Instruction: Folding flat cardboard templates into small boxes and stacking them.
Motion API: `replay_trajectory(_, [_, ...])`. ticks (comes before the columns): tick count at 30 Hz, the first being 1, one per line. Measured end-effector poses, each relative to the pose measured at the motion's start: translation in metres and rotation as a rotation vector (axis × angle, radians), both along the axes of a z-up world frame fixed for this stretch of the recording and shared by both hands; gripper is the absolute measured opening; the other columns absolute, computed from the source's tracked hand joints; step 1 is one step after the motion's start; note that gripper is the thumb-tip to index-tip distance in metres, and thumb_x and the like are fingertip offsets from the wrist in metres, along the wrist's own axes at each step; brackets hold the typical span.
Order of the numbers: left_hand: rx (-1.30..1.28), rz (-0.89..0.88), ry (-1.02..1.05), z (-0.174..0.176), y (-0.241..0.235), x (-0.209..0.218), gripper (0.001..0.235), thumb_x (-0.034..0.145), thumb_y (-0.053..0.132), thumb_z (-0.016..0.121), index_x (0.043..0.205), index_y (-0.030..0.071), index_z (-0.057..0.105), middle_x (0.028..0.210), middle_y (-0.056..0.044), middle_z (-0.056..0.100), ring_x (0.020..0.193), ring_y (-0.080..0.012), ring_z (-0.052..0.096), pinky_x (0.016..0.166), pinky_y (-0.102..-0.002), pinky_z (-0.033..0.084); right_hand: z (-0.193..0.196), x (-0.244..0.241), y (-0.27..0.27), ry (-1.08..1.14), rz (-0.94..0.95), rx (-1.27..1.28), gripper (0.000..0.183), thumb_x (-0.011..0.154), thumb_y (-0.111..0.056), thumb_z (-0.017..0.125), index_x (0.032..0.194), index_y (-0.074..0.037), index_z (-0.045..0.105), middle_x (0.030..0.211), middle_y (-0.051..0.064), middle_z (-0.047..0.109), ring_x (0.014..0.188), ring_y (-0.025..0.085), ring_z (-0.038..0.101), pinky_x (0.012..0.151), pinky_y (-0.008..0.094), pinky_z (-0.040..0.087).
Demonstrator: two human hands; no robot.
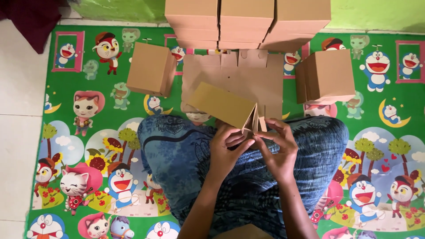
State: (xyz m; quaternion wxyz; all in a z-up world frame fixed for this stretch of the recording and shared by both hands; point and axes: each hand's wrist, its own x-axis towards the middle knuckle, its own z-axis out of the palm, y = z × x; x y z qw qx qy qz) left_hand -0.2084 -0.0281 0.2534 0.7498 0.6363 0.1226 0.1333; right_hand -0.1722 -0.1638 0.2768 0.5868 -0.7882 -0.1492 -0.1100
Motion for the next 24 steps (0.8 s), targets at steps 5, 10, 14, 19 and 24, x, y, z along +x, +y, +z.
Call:
replay_trajectory(5, [0.079, -0.032, -0.008, 0.020, -0.009, -0.003, 0.035, 0.082, 0.012, 0.087, 0.105, -0.005, 0.067, 0.106, -0.019, 0.067, 0.103, -0.0438, 0.070, 0.083, -0.042, 0.064, 0.002, -0.005, 0.006, -0.085, -0.024, -0.164, 0.013, 0.082, -0.004, 0.084, 0.093, -0.011, 0.082, 0.127, 0.015, 0.062, 0.119, 0.040, 0.064, 0.104, 0.053, 0.049])
replay_trajectory(10, [0.102, 0.020, 0.067, 0.007, -0.013, 0.010, 0.031, 0.083, 0.019, 0.088, 0.099, -0.001, 0.070, 0.089, -0.016, 0.073, 0.089, -0.0357, 0.076, 0.077, -0.039, 0.065, -0.016, 0.005, 0.008, -0.064, -0.026, -0.043, 0.013, 0.080, 0.000, 0.084, 0.090, -0.005, 0.077, 0.133, 0.022, 0.056, 0.124, 0.045, 0.059, 0.105, 0.058, 0.047])
replay_trajectory(14, [0.449, 0.079, -0.235, 0.013, 0.000, 0.053, 0.010, 0.088, 0.014, 0.080, 0.094, 0.011, 0.073, 0.076, -0.006, 0.076, 0.075, -0.0229, 0.078, 0.072, -0.031, 0.061, -0.017, 0.016, 0.007, -0.107, 0.096, 0.173, 0.017, 0.080, 0.005, 0.082, 0.092, -0.005, 0.074, 0.155, 0.020, 0.045, 0.143, 0.042, 0.046, 0.114, 0.060, 0.042])
replay_trajectory(19, [0.799, -0.174, -0.591, 0.110, 0.040, 0.083, 0.013, 0.091, 0.008, 0.077, 0.100, 0.018, 0.077, 0.087, -0.001, 0.077, 0.089, -0.0217, 0.077, 0.088, -0.036, 0.060, -0.058, 0.028, -0.052, 0.000, 0.060, 0.453, 0.007, 0.092, 0.005, 0.067, 0.097, 0.004, 0.061, 0.136, 0.028, 0.056, 0.133, 0.044, 0.056, 0.111, 0.064, 0.047])
replay_trajectory(24, [1.178, -0.330, -0.711, 0.093, 0.061, 0.072, 0.024, 0.081, 0.006, 0.083, 0.101, 0.018, 0.079, 0.081, -0.001, 0.076, 0.096, -0.0175, 0.072, 0.115, -0.044, 0.046, -0.053, 0.040, -0.075, 0.204, -0.171, 0.367, 0.013, 0.105, 0.007, 0.054, 0.118, 0.006, 0.056, 0.115, 0.025, 0.065, 0.115, 0.037, 0.067, 0.103, 0.055, 0.055])
